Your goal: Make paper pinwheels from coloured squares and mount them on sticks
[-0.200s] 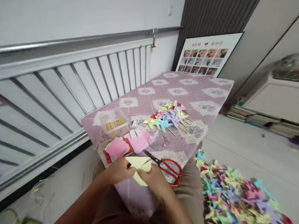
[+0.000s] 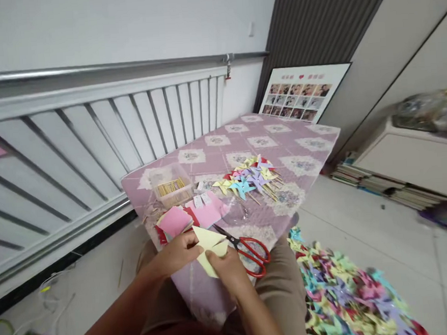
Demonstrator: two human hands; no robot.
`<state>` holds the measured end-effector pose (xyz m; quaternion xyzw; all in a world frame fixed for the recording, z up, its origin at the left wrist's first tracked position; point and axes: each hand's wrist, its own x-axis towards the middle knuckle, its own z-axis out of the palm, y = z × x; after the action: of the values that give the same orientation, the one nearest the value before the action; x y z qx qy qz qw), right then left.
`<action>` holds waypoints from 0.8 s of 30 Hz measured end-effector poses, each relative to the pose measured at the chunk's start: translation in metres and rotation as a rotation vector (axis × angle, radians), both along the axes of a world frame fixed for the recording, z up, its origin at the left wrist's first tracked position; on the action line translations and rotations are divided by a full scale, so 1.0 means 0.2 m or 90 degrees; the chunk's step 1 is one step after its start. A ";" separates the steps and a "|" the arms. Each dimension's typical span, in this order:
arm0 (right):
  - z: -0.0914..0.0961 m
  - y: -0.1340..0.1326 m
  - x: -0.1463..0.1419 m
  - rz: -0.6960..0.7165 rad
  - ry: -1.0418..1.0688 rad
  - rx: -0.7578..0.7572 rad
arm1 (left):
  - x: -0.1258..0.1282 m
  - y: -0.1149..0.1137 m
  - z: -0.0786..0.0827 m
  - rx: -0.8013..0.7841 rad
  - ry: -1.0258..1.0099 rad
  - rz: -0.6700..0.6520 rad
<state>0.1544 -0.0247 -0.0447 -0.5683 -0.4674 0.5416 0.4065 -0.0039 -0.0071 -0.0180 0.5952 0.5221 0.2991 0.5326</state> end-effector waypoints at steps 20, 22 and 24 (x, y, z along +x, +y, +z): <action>-0.12 -0.06 -0.09 -0.173 0.242 -0.007 | 0.24 -0.17 -0.22 -0.203 -0.548 0.333; -0.15 -0.06 -0.10 -0.184 0.241 -0.005 | 0.25 -0.16 -0.24 -0.205 -0.543 0.358; -0.17 -0.06 -0.11 -0.190 0.244 -0.006 | 0.25 -0.16 -0.27 -0.203 -0.524 0.384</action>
<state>0.1318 -0.0361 -0.0784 -0.5197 -0.2901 0.5757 0.5607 0.0463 -0.0387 -0.0714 0.1638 0.4571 0.5644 0.6676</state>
